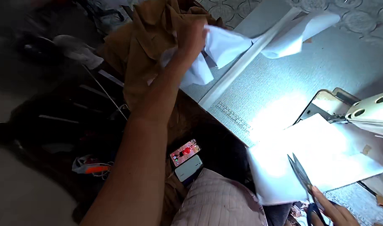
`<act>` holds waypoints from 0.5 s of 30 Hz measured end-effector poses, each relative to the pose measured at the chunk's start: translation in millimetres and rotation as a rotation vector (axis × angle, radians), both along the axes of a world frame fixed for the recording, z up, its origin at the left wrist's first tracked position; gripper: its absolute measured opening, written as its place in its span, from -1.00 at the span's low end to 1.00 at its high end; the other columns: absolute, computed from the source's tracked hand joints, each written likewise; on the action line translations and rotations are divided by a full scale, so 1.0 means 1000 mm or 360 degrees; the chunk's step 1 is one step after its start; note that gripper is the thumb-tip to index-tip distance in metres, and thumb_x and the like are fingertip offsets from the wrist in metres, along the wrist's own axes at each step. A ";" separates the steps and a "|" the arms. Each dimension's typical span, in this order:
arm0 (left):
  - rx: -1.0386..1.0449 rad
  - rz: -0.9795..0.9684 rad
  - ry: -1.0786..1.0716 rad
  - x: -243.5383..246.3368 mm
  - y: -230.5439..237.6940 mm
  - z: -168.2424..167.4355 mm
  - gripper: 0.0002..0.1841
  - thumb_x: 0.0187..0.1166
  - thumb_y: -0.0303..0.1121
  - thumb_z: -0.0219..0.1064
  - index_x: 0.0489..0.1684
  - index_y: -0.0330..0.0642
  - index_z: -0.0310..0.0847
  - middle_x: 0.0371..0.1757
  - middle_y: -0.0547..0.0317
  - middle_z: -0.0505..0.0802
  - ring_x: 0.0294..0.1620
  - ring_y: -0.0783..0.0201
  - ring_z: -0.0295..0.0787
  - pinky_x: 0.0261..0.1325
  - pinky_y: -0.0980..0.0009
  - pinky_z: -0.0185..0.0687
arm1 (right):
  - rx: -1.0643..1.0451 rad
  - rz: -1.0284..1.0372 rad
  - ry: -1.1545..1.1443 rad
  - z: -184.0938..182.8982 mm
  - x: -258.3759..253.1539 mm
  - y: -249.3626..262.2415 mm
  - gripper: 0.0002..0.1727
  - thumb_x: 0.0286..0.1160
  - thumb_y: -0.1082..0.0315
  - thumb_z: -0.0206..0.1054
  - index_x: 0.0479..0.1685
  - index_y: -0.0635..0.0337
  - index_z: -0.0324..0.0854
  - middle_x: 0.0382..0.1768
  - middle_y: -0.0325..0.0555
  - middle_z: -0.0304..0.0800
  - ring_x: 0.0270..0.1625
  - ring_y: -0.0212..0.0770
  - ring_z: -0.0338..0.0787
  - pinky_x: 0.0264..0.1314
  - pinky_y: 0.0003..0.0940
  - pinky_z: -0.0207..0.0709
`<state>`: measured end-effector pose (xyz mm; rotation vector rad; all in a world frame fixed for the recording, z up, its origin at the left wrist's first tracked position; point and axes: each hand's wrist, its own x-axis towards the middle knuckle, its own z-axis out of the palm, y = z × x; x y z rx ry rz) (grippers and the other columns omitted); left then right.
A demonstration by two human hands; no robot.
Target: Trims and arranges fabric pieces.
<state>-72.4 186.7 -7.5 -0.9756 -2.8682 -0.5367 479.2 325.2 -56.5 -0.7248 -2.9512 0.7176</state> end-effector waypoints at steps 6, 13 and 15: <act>-0.0277 -0.0430 -0.0192 0.084 0.020 -0.012 -0.53 0.68 -0.07 0.31 0.21 -0.35 0.72 0.17 -0.37 0.81 0.29 -0.35 0.72 0.28 -0.35 0.51 | 0.0349 -0.0014 0.0213 -0.012 -0.084 -0.028 -0.44 0.38 0.25 0.25 0.41 0.26 0.71 -0.38 0.23 0.77 -0.55 0.17 0.73 -0.61 0.06 0.53; 0.0028 -0.0334 -0.0168 0.101 0.013 -0.061 -0.70 0.70 -0.31 0.20 0.01 -0.42 0.71 0.00 -0.30 0.82 -0.01 -0.25 0.83 -0.02 -0.20 0.62 | 0.0486 -0.0097 0.0103 -0.003 -0.159 -0.013 -0.43 0.43 0.26 0.27 0.51 0.13 0.66 -0.25 0.37 0.79 -0.43 0.37 0.78 -0.54 0.23 0.49; 0.0033 -0.0277 -0.0154 0.103 0.011 -0.065 -0.63 0.73 -0.23 0.21 0.15 -0.43 0.67 0.12 -0.33 0.79 -0.01 -0.26 0.83 -0.01 -0.18 0.66 | 0.0493 -0.0120 0.0014 0.001 -0.175 -0.011 -0.42 0.46 0.28 0.28 0.55 0.10 0.62 -0.20 0.41 0.78 -0.39 0.40 0.79 -0.49 0.27 0.49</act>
